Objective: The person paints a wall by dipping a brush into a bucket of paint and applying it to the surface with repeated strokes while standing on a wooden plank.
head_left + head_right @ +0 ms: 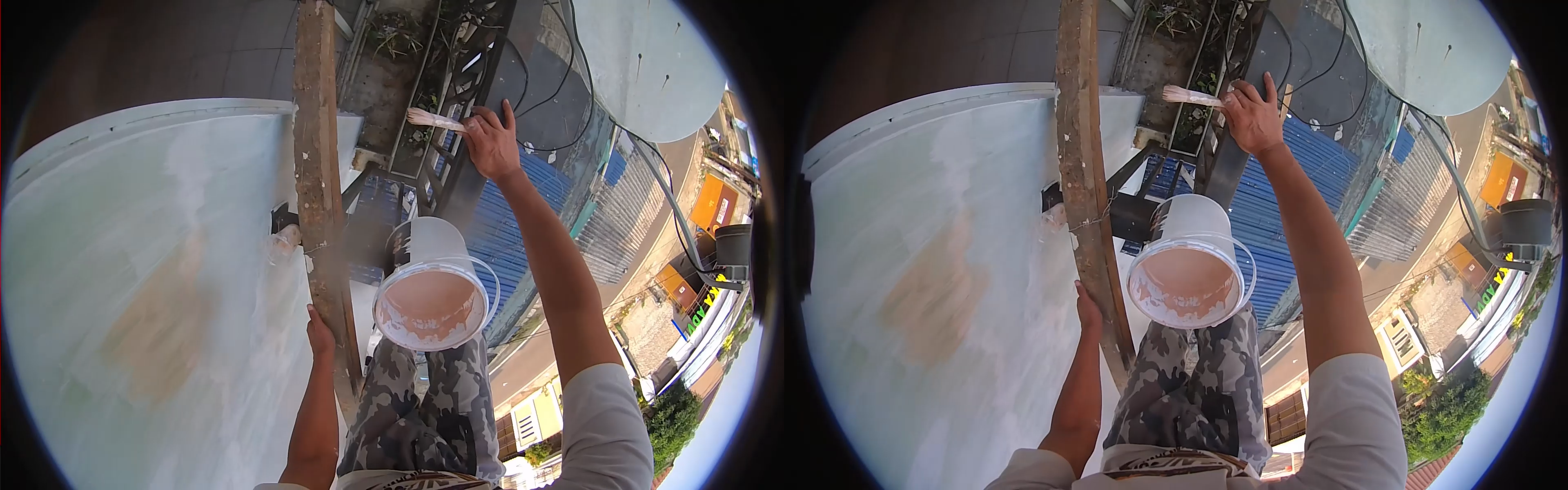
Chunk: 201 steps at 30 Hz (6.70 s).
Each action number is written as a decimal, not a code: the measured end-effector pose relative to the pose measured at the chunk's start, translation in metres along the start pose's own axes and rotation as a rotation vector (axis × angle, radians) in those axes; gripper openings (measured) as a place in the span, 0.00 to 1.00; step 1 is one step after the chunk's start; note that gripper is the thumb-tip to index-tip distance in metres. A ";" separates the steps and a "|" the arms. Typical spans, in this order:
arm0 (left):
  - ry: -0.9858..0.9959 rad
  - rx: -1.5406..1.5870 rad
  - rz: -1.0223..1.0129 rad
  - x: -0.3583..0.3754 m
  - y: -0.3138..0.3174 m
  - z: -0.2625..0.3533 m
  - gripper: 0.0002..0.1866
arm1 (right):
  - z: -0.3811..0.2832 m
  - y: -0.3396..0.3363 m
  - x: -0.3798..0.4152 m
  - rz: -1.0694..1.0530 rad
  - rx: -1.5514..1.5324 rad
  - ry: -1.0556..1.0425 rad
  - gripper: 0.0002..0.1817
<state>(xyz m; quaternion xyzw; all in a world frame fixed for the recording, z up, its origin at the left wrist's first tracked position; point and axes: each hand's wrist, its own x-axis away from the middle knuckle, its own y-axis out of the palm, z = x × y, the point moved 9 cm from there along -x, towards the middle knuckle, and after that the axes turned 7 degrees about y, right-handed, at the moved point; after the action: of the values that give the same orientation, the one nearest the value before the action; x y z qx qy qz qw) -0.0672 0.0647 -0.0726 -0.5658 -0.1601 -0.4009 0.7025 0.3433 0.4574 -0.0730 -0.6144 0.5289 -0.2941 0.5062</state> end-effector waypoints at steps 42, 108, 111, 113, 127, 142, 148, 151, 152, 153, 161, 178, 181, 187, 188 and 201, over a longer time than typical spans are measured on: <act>0.450 -0.279 0.153 0.033 -0.009 0.047 0.39 | -0.021 -0.015 0.006 0.155 -0.049 0.002 0.10; 0.405 -0.259 -0.034 0.030 -0.006 0.042 0.49 | -0.236 -0.254 0.266 0.982 -1.347 0.830 0.14; 0.415 -0.243 -0.032 0.024 -0.003 0.039 0.48 | -0.232 -0.267 0.255 0.860 -1.038 0.833 0.12; 0.421 -0.262 -0.011 0.025 -0.004 0.039 0.49 | -0.234 -0.275 0.243 0.733 -0.660 0.808 0.11; 0.383 -0.317 -0.009 0.034 -0.011 0.045 0.35 | -0.213 -0.188 0.196 0.357 -0.168 0.639 0.09; 0.405 -0.288 -0.010 0.027 -0.003 0.037 0.50 | -0.217 -0.242 0.234 0.617 -0.323 0.848 0.13; 0.408 -0.298 -0.004 0.033 -0.007 0.041 0.50 | -0.187 -0.204 0.290 0.811 -1.273 1.062 0.15; 0.418 -0.290 -0.013 0.036 -0.009 0.043 0.50 | -0.187 -0.185 0.309 0.870 -1.504 1.083 0.16; 0.418 -0.289 -0.016 0.035 -0.010 0.042 0.50 | -0.187 -0.182 0.315 0.897 -1.568 1.090 0.16; 0.419 -0.287 -0.021 0.034 -0.008 0.041 0.50 | -0.190 -0.180 0.319 0.911 -1.597 1.103 0.16; 0.461 -0.267 -0.027 0.029 -0.004 0.041 0.51 | -0.194 -0.145 0.344 1.092 -1.995 1.113 0.15; 0.487 -0.276 -0.020 0.035 -0.009 0.049 0.49 | -0.206 -0.224 0.272 0.687 -0.556 0.942 0.14; 0.478 -0.282 -0.019 0.036 -0.009 0.049 0.48 | -0.214 -0.221 0.231 0.541 -0.121 0.738 0.12; 0.470 -0.301 -0.013 0.028 -0.004 0.044 0.50 | -0.215 -0.189 0.203 0.396 -0.084 0.681 0.11; 0.464 -0.304 -0.011 0.028 -0.003 0.043 0.50 | -0.213 -0.185 0.205 0.384 -0.100 0.697 0.11; 0.468 -0.276 -0.015 0.036 -0.008 0.048 0.48 | -0.193 -0.186 0.300 0.903 -1.373 1.148 0.14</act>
<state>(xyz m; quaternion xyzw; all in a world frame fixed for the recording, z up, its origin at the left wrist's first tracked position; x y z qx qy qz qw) -0.0395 0.0952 -0.0274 -0.5467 0.0587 -0.5441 0.6337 0.3160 0.0998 0.1089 -0.2802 0.9320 0.0426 -0.2258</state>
